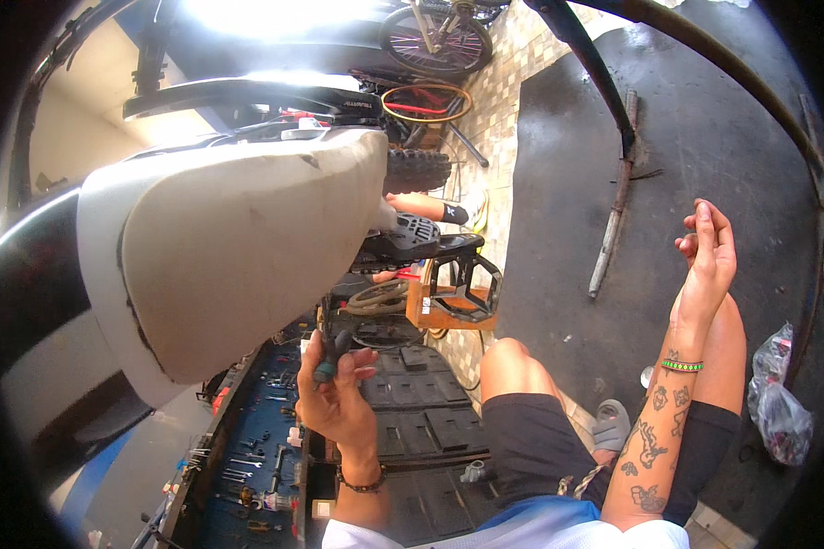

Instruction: The person is sitting on the floor in a workshop, using a screwdriver to adjust the crankset and chainring of a bicycle mounted on a repair stand. They repeatedly tighten bolts and check the chain alignment.

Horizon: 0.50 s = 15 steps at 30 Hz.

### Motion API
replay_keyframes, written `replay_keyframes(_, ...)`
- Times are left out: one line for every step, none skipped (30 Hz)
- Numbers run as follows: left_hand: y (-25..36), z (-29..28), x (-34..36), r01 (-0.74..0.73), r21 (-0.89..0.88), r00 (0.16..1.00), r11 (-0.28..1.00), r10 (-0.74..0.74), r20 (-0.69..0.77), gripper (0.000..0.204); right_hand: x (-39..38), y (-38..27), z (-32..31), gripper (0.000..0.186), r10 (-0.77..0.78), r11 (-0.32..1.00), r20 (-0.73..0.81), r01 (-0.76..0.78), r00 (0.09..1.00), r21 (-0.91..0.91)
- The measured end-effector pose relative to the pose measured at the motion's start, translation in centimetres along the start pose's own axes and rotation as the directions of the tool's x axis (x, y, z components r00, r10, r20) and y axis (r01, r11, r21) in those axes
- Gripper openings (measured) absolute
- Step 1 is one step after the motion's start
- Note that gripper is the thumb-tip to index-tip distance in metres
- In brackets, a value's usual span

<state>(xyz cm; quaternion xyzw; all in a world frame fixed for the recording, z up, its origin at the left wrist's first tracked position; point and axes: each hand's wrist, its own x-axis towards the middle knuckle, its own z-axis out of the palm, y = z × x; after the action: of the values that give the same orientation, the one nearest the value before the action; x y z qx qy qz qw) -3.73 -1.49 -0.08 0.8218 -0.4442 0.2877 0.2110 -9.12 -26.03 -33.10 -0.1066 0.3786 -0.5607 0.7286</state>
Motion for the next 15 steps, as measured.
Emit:
replay_keyframes(-0.2,0.1,-0.2,-0.006,-0.002,1.0,1.0,0.006,0.0,0.044,-0.1,0.1,-0.1,0.024,-0.005,1.0,0.001,0.005,1.0,-0.002)
replay_keyframes(-0.3,0.3,-0.3,-0.013,-0.005,1.0,1.0,0.013,0.0,0.044,-0.2,0.3,-0.1,0.024,-0.011,1.0,0.0,0.011,1.0,-0.003)
replay_keyframes(-0.2,0.3,-0.2,-0.026,-0.006,1.0,1.0,0.026,0.001,0.044,-0.3,0.4,0.0,0.023,-0.016,1.0,-0.003,0.016,1.0,0.001)
replay_keyframes(-0.5,0.0,-0.1,-0.051,0.027,0.999,0.998,0.051,-0.005,0.044,-0.4,0.4,0.1,0.023,-0.011,1.0,0.008,0.011,1.0,-0.001)
replay_keyframes(-1.1,-0.2,-0.1,-0.076,0.058,0.997,0.995,0.077,-0.011,0.044,-0.4,0.6,0.2,0.023,-0.006,1.0,0.018,0.007,1.0,-0.003)
replay_keyframes(-1.6,-0.2,-0.1,-0.102,0.084,0.995,0.991,0.103,-0.014,0.044,-0.4,0.7,0.1,0.023,-0.005,1.0,0.024,0.005,1.0,-0.008)
replay_keyframes(-1.7,-0.2,-0.2,-0.125,0.106,0.992,0.986,0.128,-0.021,0.044,-0.5,0.8,0.0,0.023,0.004,1.0,0.029,-0.004,1.0,-0.003)
replay_keyframes(-1.8,-0.1,-0.3,-0.148,0.128,0.988,0.981,0.153,-0.027,0.043,-0.6,0.8,0.1,0.023,0.013,1.0,0.034,-0.013,0.999,0.001)
replay_keyframes(-1.7,-0.1,-0.1,-0.176,0.15,0.982,0.973,0.183,-0.038,0.043,-0.5,0.6,0.2,0.023,0.019,1.0,0.04,-0.019,0.999,0.012)
replay_keyframes(-1.8,-0.3,0.0,-0.203,0.158,0.978,0.966,0.209,-0.019,0.042,-0.4,0.6,0.0,0.024,0.027,0.999,0.048,-0.028,0.998,0.018)
replay_keyframes(-2.2,-0.8,0.1,-0.229,0.166,0.973,0.959,0.233,-0.001,0.041,-0.4,0.5,0.2,0.024,0.026,1.0,0.063,-0.026,0.998,0.007)
replay_keyframes(-2.5,-1.0,0.2,-0.256,0.168,0.966,0.952,0.257,0.02,0.04,-0.4,0.5,0.3,0.025,0.022,1.0,0.072,-0.021,0.997,-0.006)
replay_keyframes(-2.2,-1.1,0.6,-0.32,0.269,0.946,0.909,0.321,0.04,0.04,-0.5,0.4,0.4,0.026,0.018,1.0,0.081,-0.016,0.997,-0.02)
replay_keyframes(-1.5,-1.4,1.0,-0.378,0.364,0.922,0.851,0.381,0.065,0.041,-0.5,0.2,0.6,0.028,0.026,0.999,0.136,-0.022,0.99,-0.032)
replay_keyframes(-1.1,-1.6,1.3,-0.431,0.454,0.894,0.78,0.436,0.099,0.042,-0.4,0.5,0.8,0.029,-0.002,0.999,0.188,0.01,0.982,-0.04)
